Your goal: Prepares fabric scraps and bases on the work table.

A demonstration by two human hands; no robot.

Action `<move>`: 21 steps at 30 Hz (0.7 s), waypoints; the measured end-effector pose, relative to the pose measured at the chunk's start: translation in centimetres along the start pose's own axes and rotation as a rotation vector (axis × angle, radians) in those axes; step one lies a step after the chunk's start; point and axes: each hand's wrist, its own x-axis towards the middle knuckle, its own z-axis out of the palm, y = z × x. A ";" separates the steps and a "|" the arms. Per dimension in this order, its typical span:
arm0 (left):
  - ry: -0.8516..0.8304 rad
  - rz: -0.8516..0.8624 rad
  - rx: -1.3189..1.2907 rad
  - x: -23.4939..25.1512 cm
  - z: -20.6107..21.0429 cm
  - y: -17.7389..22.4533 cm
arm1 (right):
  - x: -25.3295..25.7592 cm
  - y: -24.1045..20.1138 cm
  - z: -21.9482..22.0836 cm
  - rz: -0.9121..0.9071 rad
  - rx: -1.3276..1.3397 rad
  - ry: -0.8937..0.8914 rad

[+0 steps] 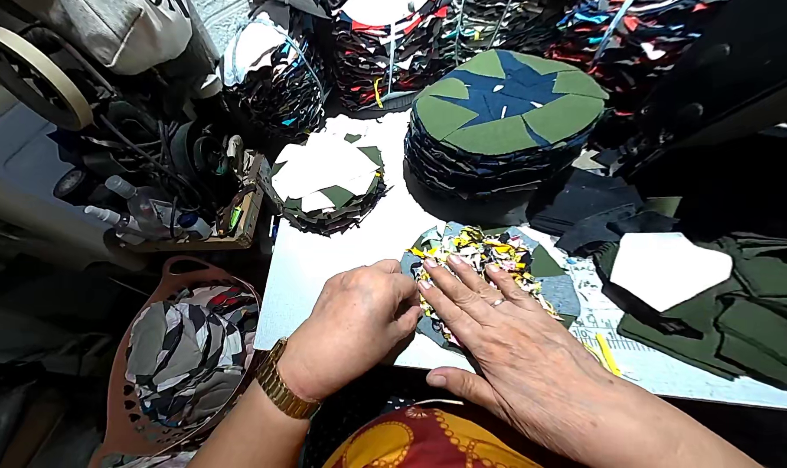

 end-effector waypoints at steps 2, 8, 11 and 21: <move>0.001 0.015 -0.040 0.2 0.2 0.3 | 0.0 0.2 -0.3 0.015 0.087 0.013; -0.043 0.052 -0.103 0.0 0.9 0.4 | -0.2 0.5 -1.8 0.011 0.224 0.092; -0.027 0.033 -0.097 0.0 0.1 -0.5 | -0.7 0.4 -0.9 0.006 0.099 0.030; 0.158 -0.094 -0.086 -0.2 -0.6 -1.7 | 0.3 -1.3 -0.8 -0.001 0.064 -0.017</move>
